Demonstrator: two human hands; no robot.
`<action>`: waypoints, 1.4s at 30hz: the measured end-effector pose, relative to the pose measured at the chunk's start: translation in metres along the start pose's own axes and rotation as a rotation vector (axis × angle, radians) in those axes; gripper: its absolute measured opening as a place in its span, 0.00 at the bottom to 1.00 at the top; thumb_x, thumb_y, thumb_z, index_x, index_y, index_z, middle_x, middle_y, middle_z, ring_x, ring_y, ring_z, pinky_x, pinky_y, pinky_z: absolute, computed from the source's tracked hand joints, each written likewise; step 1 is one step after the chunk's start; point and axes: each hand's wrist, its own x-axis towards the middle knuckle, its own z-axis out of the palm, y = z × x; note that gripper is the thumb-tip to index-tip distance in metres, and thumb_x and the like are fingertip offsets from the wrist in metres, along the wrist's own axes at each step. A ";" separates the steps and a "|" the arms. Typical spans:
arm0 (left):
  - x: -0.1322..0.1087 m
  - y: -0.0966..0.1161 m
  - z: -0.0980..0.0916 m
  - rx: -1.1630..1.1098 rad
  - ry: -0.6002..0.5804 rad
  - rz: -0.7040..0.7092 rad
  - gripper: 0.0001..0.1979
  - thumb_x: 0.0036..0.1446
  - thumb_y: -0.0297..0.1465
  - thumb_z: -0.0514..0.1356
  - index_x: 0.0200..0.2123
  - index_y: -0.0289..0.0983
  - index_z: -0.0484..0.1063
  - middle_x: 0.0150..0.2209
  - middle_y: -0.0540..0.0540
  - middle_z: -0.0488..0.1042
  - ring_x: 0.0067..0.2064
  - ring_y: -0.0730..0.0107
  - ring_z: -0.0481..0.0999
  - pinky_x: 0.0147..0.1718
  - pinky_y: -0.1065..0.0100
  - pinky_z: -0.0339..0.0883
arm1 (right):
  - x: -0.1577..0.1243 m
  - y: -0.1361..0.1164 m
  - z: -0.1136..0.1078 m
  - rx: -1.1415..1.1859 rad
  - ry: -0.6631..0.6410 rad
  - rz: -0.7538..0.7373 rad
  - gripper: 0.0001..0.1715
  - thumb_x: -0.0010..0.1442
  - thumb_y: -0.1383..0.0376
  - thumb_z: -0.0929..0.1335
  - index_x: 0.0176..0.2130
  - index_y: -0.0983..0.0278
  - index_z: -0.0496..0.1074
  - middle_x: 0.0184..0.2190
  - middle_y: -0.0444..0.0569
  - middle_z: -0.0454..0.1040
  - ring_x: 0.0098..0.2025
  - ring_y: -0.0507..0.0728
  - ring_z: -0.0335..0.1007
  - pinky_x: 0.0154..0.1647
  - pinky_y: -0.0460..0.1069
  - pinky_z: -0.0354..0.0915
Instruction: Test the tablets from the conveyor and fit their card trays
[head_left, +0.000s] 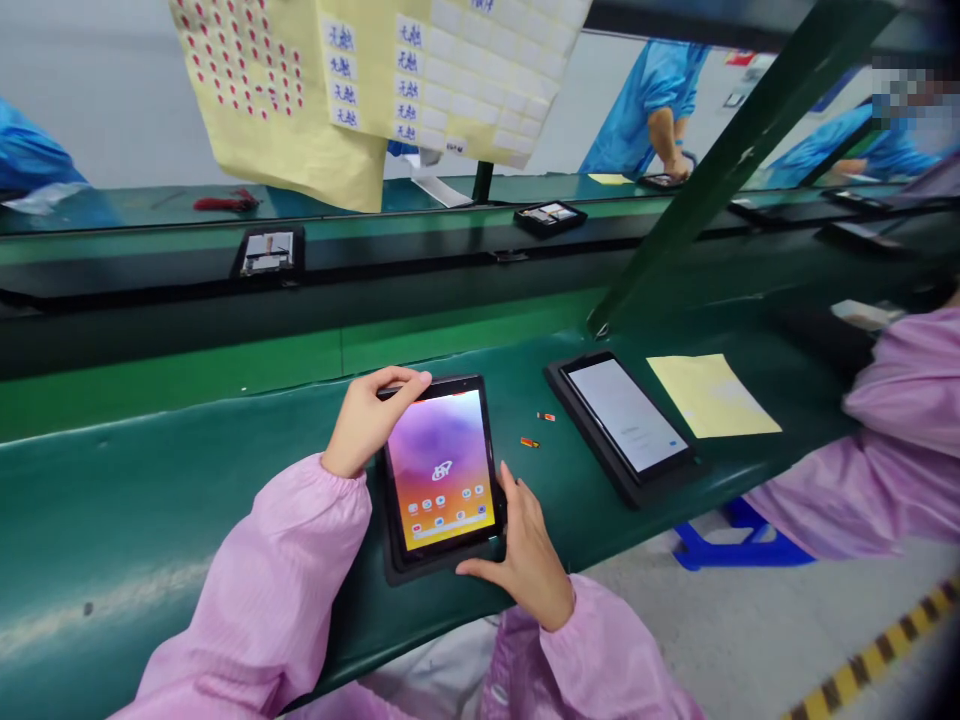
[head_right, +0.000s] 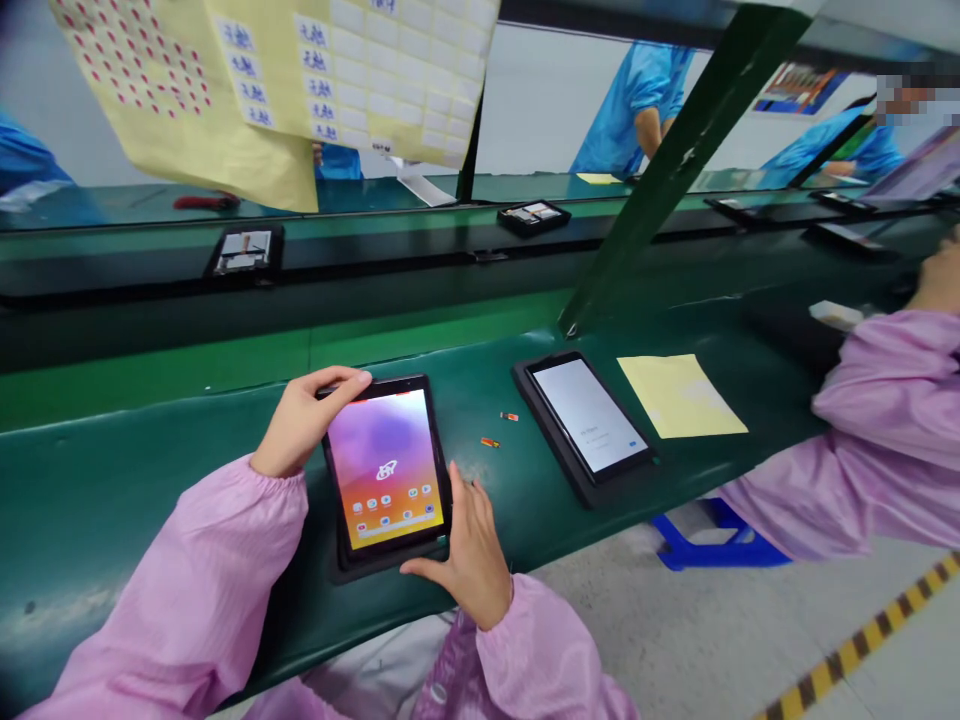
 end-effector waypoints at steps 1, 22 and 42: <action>-0.002 0.003 0.001 0.025 0.029 0.015 0.17 0.48 0.46 0.66 0.30 0.37 0.78 0.32 0.48 0.79 0.34 0.67 0.75 0.36 0.69 0.66 | 0.002 0.002 -0.003 0.003 0.006 -0.005 0.75 0.43 0.41 0.74 0.69 0.60 0.29 0.62 0.63 0.60 0.64 0.74 0.56 0.59 0.68 0.60; -0.012 0.033 0.002 0.047 0.378 0.690 0.07 0.53 0.32 0.66 0.24 0.37 0.77 0.24 0.51 0.75 0.26 0.75 0.72 0.27 0.72 0.65 | 0.114 0.071 -0.066 -0.018 -0.132 -0.122 0.12 0.59 0.64 0.68 0.24 0.59 0.66 0.18 0.41 0.64 0.22 0.52 0.63 0.26 0.49 0.63; -0.032 0.024 0.003 -0.238 0.452 0.764 0.07 0.61 0.33 0.57 0.31 0.38 0.70 0.28 0.50 0.69 0.29 0.73 0.69 0.28 0.69 0.63 | 0.154 -0.135 -0.135 0.449 -0.045 -0.602 0.03 0.61 0.66 0.68 0.34 0.64 0.71 0.30 0.43 0.74 0.32 0.49 0.71 0.37 0.45 0.71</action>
